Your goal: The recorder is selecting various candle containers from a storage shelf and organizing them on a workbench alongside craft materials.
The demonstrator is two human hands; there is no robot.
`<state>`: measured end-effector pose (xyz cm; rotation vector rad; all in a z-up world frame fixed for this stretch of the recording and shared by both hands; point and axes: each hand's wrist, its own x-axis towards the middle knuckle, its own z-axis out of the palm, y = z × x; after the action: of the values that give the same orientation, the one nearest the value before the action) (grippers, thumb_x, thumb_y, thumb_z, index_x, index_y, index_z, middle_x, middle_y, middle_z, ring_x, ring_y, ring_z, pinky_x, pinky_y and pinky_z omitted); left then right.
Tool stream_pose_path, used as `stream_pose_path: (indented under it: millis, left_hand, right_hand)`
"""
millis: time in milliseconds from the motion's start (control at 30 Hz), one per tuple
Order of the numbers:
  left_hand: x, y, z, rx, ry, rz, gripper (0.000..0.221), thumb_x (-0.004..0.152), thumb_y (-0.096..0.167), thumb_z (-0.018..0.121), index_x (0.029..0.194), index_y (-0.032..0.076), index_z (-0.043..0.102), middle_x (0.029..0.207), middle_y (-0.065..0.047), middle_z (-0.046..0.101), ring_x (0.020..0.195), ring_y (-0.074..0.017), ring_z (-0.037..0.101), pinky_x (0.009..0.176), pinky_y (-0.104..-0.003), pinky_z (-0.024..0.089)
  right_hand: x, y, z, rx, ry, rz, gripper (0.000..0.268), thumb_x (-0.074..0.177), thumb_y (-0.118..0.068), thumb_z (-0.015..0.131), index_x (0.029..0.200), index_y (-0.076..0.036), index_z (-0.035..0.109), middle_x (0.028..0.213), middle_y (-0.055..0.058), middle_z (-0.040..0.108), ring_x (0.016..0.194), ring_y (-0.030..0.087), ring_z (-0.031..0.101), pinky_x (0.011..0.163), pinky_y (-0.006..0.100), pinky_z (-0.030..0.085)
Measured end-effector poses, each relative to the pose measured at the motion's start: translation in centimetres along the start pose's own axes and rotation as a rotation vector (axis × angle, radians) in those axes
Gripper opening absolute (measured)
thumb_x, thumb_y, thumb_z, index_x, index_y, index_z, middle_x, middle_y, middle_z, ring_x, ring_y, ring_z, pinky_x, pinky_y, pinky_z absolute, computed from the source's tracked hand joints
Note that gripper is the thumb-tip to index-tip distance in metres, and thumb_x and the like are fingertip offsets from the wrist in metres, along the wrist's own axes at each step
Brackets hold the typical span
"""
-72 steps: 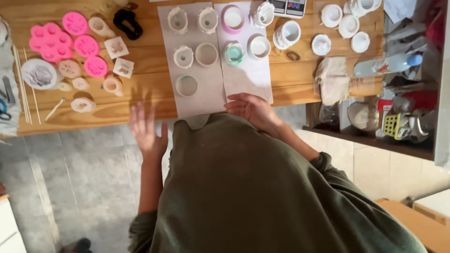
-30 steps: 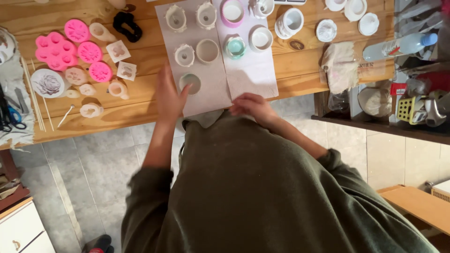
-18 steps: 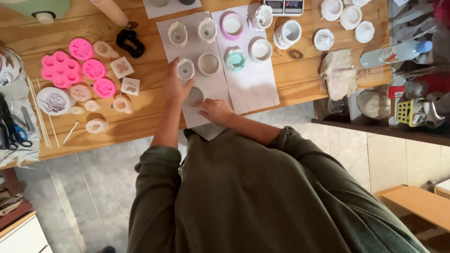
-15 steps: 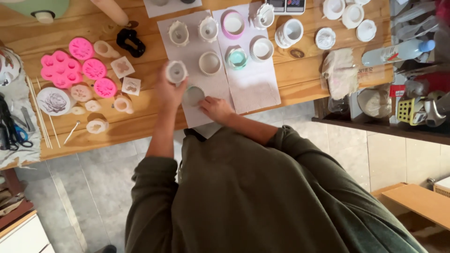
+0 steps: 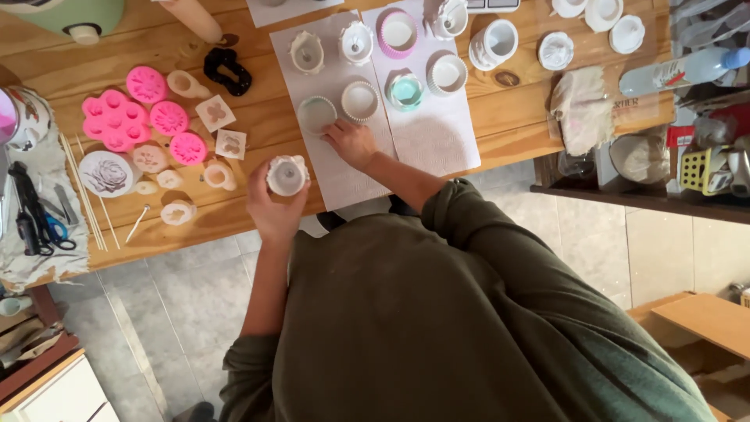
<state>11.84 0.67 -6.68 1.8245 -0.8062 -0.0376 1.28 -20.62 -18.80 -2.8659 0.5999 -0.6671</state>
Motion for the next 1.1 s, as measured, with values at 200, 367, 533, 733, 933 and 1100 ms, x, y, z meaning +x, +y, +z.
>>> stream_pose_path:
  millis: [200, 367, 533, 733, 933, 1100]
  left_hand:
    - [-1.6, 0.4, 1.6, -0.031, -0.112, 0.000, 0.075, 0.061, 0.022, 0.099, 0.125, 0.003, 0.063, 0.117, -0.016, 0.067, 0.106, -0.0387, 0.068, 0.092, -0.047, 0.057]
    - [-3.6, 2.9, 4.5, -0.103, -0.224, -0.080, 0.075, 0.058, 0.016, 0.098, 0.124, 0.003, 0.064, 0.113, -0.017, 0.067, 0.106, -0.0419, 0.068, 0.093, -0.052, 0.056]
    - [-4.6, 6.8, 7.4, -0.067, -0.328, -0.058, 0.080, 0.050, 0.022, 0.095, 0.124, 0.010, 0.066, 0.111, -0.011, 0.069, 0.102, -0.0347, 0.072, 0.088, -0.044, 0.060]
    - [-6.4, 7.9, 9.9, -0.043, -0.360, -0.044, 0.086, 0.049, 0.026, 0.095, 0.127, 0.011, 0.063, 0.113, -0.010, 0.066, 0.106, -0.0332, 0.070, 0.090, -0.045, 0.060]
    - [-6.4, 8.7, 9.8, -0.049, -0.343, -0.125, 0.083, 0.054, 0.028, 0.095, 0.129, 0.013, 0.063, 0.114, -0.007, 0.066, 0.104, -0.0320, 0.072, 0.087, -0.041, 0.062]
    - [-6.6, 9.1, 9.4, -0.046, -0.304, -0.141, 0.087, 0.056, 0.031, 0.097, 0.133, 0.013, 0.061, 0.116, -0.009, 0.065, 0.104, -0.0339, 0.072, 0.086, -0.043, 0.063]
  right_hand:
    - [-1.7, -2.4, -6.8, 0.357, -0.145, 0.175, 0.053, 0.086, -0.025, 0.071, 0.136, -0.023, 0.056, 0.080, -0.002, 0.064, 0.066, 0.022, 0.071, 0.058, 0.037, 0.058]
    - [-4.7, -3.9, -15.8, 0.830, -0.413, 0.248, 0.083, 0.077, -0.011, 0.078, 0.153, -0.011, 0.045, 0.129, 0.017, 0.061, 0.121, 0.038, 0.065, 0.096, 0.042, 0.058]
    - [-8.1, -2.5, -18.7, 0.655, -0.359, 0.345, 0.078, 0.073, -0.032, 0.088, 0.141, -0.011, 0.056, 0.121, 0.011, 0.063, 0.115, 0.036, 0.066, 0.097, 0.047, 0.057]
    - [-9.7, -1.1, -18.1, 0.577, -0.244, 0.384, 0.070, 0.070, -0.018, 0.078, 0.137, -0.014, 0.059, 0.114, 0.009, 0.068, 0.108, 0.037, 0.070, 0.094, 0.047, 0.057]
    - [-8.3, -1.2, -19.0, 0.649, -0.185, 0.340, 0.069, 0.068, -0.016, 0.084, 0.133, -0.010, 0.062, 0.106, 0.015, 0.072, 0.097, 0.040, 0.072, 0.086, 0.047, 0.059]
    - [-7.8, -0.9, -19.0, 0.681, -0.177, 0.273, 0.063, 0.069, -0.014, 0.083, 0.129, -0.008, 0.065, 0.100, 0.016, 0.073, 0.092, 0.042, 0.072, 0.082, 0.047, 0.060]
